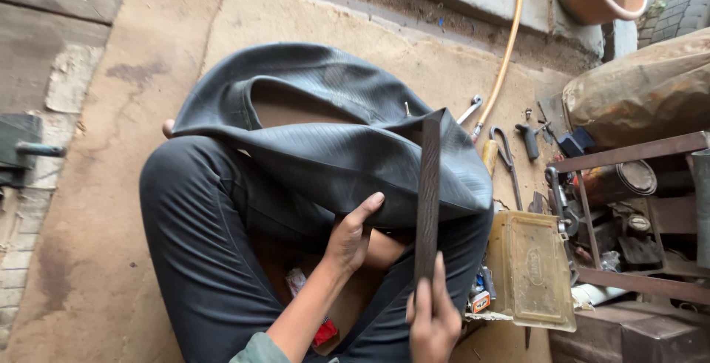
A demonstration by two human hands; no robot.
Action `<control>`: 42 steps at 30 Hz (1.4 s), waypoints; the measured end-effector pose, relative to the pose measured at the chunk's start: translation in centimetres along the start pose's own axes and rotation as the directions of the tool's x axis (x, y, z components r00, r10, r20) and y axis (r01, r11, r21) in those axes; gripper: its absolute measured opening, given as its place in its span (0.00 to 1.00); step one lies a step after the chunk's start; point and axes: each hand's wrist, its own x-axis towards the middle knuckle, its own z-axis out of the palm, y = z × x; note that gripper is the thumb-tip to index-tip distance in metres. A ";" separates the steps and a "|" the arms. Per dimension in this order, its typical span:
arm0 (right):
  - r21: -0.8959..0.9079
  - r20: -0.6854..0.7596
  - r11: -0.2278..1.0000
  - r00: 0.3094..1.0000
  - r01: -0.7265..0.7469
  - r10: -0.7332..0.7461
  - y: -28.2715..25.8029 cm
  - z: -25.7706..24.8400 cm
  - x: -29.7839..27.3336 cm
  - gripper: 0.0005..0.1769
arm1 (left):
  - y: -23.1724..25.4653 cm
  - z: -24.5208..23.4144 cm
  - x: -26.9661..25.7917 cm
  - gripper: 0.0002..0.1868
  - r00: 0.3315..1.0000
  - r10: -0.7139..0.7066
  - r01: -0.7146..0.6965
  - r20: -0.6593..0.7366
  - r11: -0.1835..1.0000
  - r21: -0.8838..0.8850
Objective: The person sits on the floor and uses a metal rasp to file the surface of a large black rubber tire. They hold the tire with one hand and scrape the rubber with the tool in the other, working on different sections of the tire's surface.
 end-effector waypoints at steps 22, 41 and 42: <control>-0.116 0.081 0.991 0.995 0.064 -0.055 -3.0 3.8 4.2 0.28 | 0.0 -0.8 0.0 0.10 0.996 -0.079 0.078 0.034 0.997 0.019; -0.127 0.088 0.988 0.993 0.085 -0.075 -5.4 7.0 6.7 0.28 | -0.2 -0.6 0.2 0.15 0.995 -0.088 0.093 0.046 0.990 -0.106; -0.092 0.090 0.992 0.993 0.089 -0.081 -5.1 6.6 5.9 0.29 | -0.1 -0.5 0.2 0.15 0.996 -0.088 0.089 0.014 0.990 -0.109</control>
